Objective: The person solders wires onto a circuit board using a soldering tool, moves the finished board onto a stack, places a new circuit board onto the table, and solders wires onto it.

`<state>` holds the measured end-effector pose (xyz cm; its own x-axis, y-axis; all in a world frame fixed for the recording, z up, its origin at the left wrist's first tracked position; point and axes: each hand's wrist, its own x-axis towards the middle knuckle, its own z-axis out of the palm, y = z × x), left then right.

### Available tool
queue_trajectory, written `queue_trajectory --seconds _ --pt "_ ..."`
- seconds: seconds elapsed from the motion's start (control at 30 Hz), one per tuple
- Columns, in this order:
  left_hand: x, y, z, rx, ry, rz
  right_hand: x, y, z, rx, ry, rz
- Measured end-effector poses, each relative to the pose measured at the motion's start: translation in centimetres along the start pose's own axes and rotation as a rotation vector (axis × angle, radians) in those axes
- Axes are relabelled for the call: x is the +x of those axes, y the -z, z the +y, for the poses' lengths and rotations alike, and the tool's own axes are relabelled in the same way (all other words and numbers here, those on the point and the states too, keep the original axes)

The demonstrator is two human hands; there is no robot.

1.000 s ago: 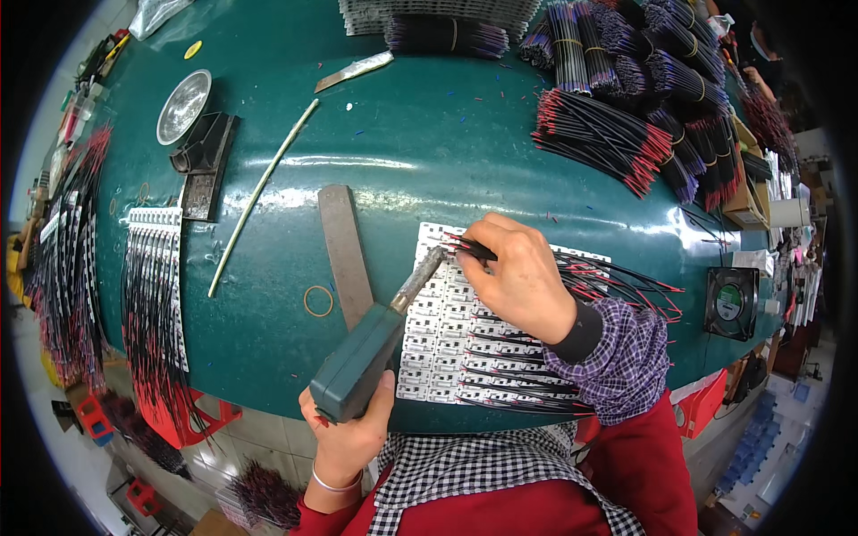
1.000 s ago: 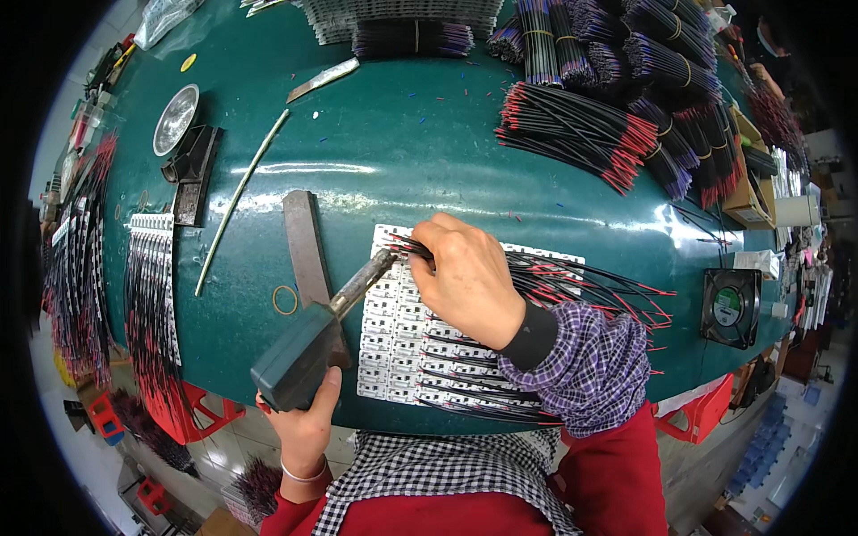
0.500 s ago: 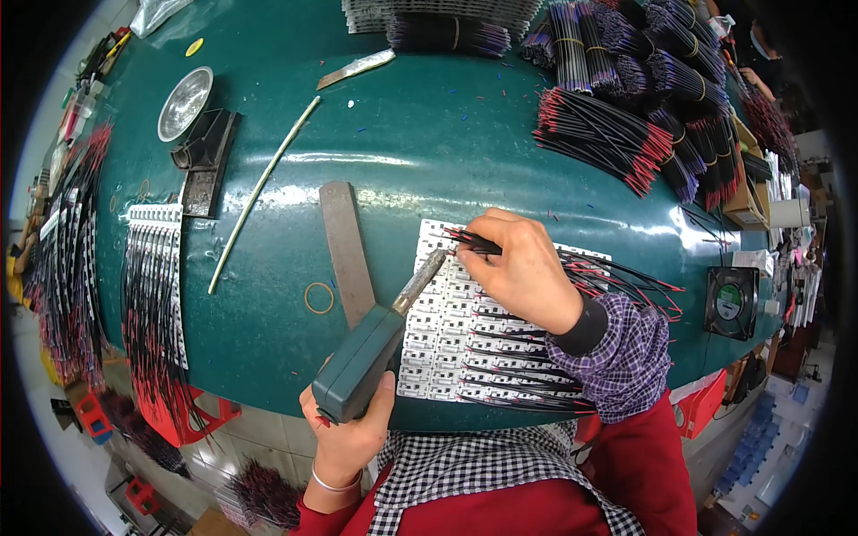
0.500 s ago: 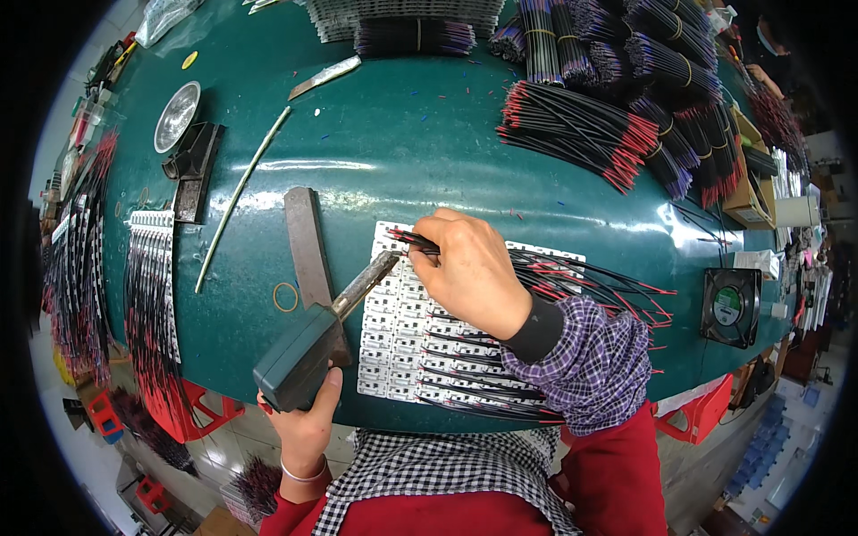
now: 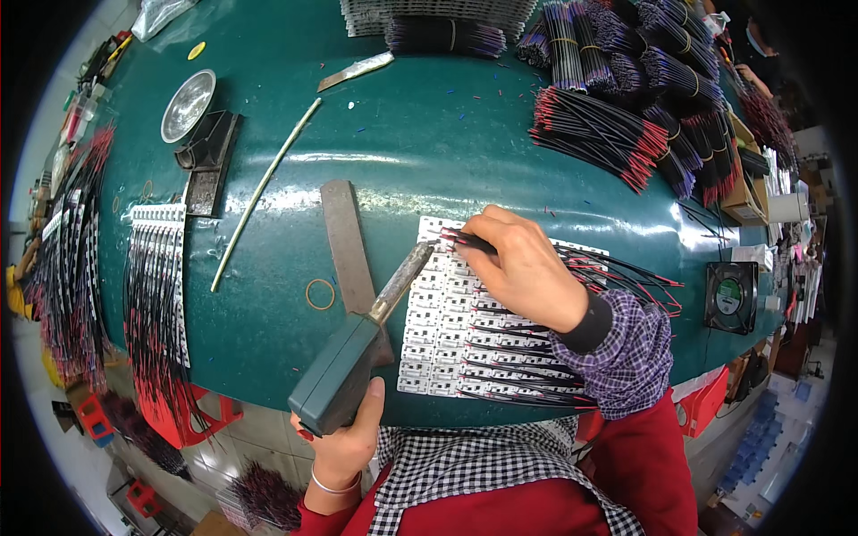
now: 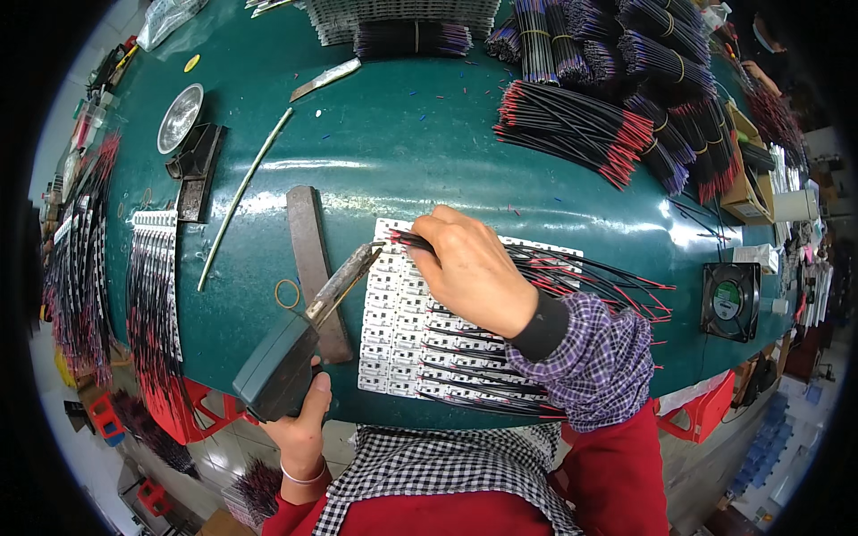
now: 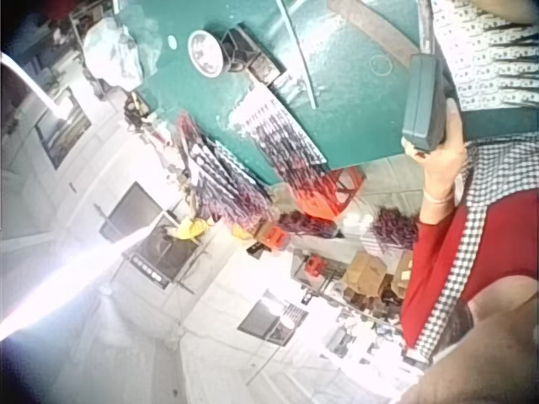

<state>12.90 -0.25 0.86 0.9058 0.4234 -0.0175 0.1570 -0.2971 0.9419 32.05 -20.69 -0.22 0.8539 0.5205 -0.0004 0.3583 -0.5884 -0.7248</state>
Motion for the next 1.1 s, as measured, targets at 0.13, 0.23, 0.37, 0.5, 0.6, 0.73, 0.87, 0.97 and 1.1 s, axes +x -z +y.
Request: queue_trajectory --seconds 0.13,0.23,0.37,0.5,0.6,0.73,0.87,0.97,1.1 --pt "-0.2 0.2 0.0 -0.025 0.045 0.027 -1.0 0.5 -0.5 0.005 0.174 0.16" --pt "-0.3 0.4 -0.3 -0.041 0.022 0.037 -1.7 0.7 -1.8 0.069 0.171 0.235" --pt "-0.6 0.7 -0.6 -0.027 0.022 0.017 -2.2 -0.7 -1.7 0.114 0.026 0.155" --pt "-0.4 0.6 -0.1 -0.022 -0.002 -0.017 -1.9 -1.4 -1.1 0.068 -0.045 0.085" --pt "-0.4 0.5 0.6 -0.09 0.066 -0.048 -1.8 -1.3 -1.4 0.028 -0.042 0.089" --pt "-0.3 0.4 0.5 -0.096 0.065 -0.066 -1.7 -1.4 -1.4 -0.024 -0.041 0.084" --pt "-0.1 0.2 0.5 -0.073 0.07 -0.095 -1.7 -1.2 -1.7 -0.035 -0.077 0.062" --pt "0.3 -0.4 0.7 -0.066 0.04 -0.058 -1.6 -1.3 -1.7 -0.04 -0.064 0.068" --pt "0.8 -0.8 1.1 -0.037 -0.023 -0.011 -1.6 -1.4 -1.5 -0.041 -0.06 0.076"
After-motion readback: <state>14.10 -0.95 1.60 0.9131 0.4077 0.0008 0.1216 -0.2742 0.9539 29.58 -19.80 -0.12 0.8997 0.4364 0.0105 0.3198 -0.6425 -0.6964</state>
